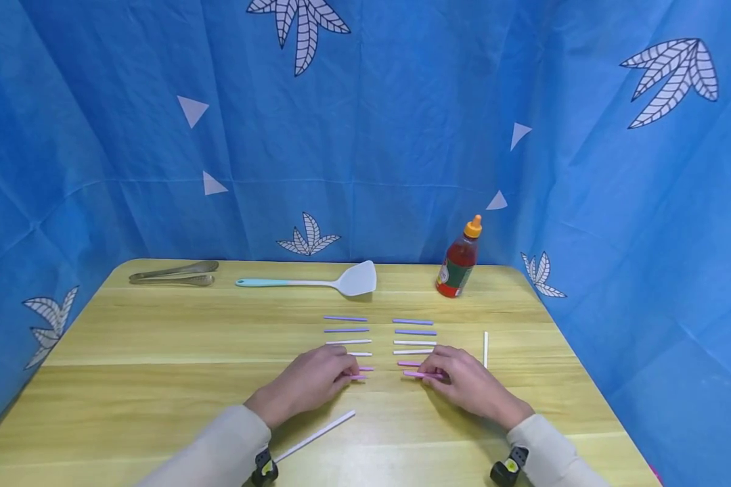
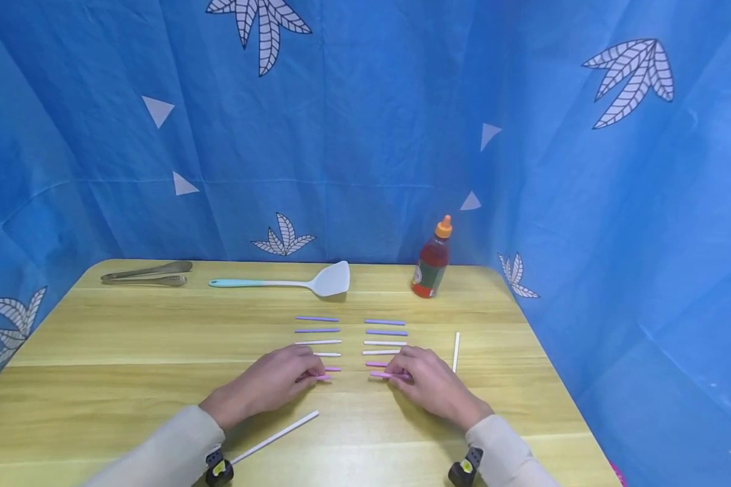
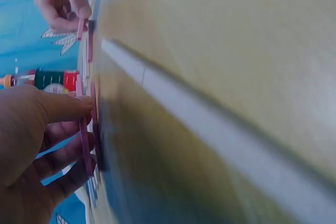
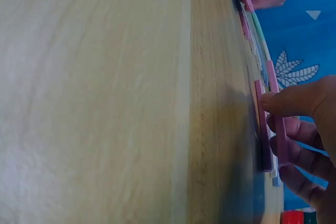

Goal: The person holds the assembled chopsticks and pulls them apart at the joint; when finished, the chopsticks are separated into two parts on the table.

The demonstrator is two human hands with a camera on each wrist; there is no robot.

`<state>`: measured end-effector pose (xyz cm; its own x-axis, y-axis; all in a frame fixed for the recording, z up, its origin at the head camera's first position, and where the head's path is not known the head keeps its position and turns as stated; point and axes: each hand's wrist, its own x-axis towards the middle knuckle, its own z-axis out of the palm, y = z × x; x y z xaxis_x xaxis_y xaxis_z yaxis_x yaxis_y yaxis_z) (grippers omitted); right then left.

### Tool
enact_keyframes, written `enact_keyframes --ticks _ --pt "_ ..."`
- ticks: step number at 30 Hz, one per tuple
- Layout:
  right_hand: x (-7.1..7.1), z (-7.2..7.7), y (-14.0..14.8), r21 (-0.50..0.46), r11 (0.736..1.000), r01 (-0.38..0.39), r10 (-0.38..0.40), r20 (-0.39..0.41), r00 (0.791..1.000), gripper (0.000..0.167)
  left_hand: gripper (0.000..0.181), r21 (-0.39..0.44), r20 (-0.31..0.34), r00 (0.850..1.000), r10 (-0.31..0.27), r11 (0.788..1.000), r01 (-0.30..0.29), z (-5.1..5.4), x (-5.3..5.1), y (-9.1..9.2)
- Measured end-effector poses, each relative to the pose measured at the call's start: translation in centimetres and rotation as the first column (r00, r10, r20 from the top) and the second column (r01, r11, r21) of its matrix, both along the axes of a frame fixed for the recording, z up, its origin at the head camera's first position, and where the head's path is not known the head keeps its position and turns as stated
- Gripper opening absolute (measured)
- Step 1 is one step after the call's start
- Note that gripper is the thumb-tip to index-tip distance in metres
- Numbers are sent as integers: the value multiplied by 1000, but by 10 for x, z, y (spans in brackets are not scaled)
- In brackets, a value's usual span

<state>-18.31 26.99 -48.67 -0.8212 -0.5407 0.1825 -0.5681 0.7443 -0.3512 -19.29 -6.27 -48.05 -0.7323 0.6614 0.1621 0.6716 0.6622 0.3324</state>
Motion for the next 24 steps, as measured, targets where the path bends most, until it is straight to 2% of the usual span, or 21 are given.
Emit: enact_keyframes --ticks 5,9,19,24 --pt "0 0 0 15 1000 -17 17 -24 1000 11 7 -25 21 1000 -18 1000 18 -2 1 9" --pt "0 -2 0 23 1000 -20 20 -34 999 10 6 -31 51 999 -7 999 8 -2 1 11" --pt "0 -6 0 -2 1000 -9 9 -22 1000 13 9 -3 116 993 33 999 -33 1 2 -2" --pt "1 -7 0 2 1000 3 -3 -32 999 13 9 8 148 989 28 1000 -29 1 2 -12"
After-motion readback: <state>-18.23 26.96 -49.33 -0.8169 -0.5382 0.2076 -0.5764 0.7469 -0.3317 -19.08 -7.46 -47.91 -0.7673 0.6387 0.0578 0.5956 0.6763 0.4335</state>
